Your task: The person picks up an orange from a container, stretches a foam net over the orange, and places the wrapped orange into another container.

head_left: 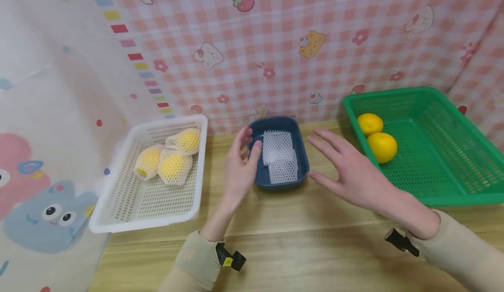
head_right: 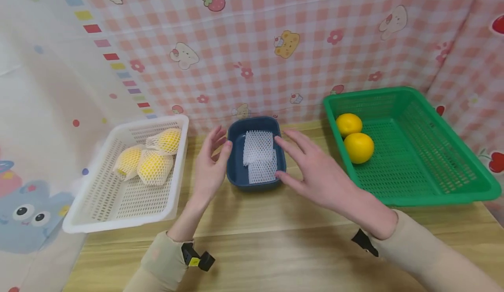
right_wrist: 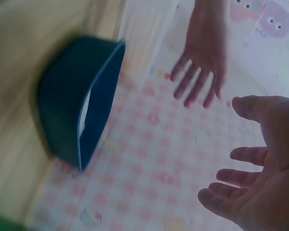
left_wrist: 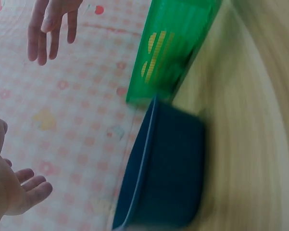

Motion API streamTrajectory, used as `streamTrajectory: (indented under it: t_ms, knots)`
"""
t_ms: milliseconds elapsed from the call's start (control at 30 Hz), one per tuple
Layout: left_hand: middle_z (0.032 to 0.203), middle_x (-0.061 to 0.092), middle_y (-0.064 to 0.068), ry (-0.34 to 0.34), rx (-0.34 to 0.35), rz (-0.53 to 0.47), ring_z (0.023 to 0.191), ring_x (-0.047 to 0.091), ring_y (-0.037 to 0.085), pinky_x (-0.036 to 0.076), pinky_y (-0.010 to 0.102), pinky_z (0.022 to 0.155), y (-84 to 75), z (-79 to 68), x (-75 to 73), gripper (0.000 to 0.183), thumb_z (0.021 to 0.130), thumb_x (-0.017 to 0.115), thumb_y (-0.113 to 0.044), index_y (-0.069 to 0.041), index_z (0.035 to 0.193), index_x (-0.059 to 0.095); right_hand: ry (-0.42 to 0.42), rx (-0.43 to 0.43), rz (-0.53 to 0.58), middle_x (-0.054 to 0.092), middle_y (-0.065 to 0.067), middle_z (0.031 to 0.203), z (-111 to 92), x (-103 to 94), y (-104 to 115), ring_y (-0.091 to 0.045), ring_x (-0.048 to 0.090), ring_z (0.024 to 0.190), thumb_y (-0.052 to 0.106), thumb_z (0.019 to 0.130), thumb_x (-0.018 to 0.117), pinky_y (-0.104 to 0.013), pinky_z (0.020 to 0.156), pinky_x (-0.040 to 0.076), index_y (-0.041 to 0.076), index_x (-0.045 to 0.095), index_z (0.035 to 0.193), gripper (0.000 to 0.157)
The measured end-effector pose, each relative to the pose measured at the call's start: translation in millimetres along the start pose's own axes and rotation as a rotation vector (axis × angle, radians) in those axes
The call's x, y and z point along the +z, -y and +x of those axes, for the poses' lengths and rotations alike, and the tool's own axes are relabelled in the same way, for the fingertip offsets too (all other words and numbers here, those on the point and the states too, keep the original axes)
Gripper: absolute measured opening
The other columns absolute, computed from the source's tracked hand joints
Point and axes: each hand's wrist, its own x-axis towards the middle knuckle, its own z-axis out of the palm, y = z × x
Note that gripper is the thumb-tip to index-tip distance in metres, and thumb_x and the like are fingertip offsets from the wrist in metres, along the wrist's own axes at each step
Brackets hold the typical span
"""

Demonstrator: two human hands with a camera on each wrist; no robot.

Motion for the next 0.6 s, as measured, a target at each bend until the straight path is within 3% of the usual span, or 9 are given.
streamTrajectory:
  t_ms: [233,400,600]
  knots:
    - [0.154,0.058,0.015,0.103,-0.055,-0.105,0.138,0.061,0.034,0.056,0.051,0.113,-4.3,-4.8,41.1,0.054,0.107,0.060,-0.025,-0.011,0.157,0.046,0.040,0.116,-0.069,0.046,-0.021,0.163,-6,-34.6,-31,-0.045,0.049,0.144,0.022,0.088,0.085,-0.063,0.101,0.055,0.006,0.052,0.153,0.075]
    - [0.151,0.061,0.013,0.188,-0.093,-0.108,0.134,0.065,0.030,0.059,0.046,0.109,-4.9,-10.7,68.8,0.053,0.107,0.060,-0.027,-0.013,0.157,0.047,0.093,0.221,-0.094,0.043,-0.022,0.164,-9,-52.0,-57,-0.048,0.044,0.147,0.024,0.091,0.083,-0.068,0.107,0.048,0.007,0.051,0.154,0.073]
    - [0.147,0.065,0.014,0.284,-0.112,-0.092,0.128,0.070,0.029,0.062,0.038,0.102,-2.8,-14.9,104.0,0.054,0.105,0.062,-0.027,-0.012,0.155,0.048,0.193,0.323,-0.105,0.041,-0.028,0.163,-11,-62.4,-92,-0.052,0.044,0.143,0.028,0.095,0.079,-0.069,0.105,0.048,0.003,0.050,0.153,0.069]
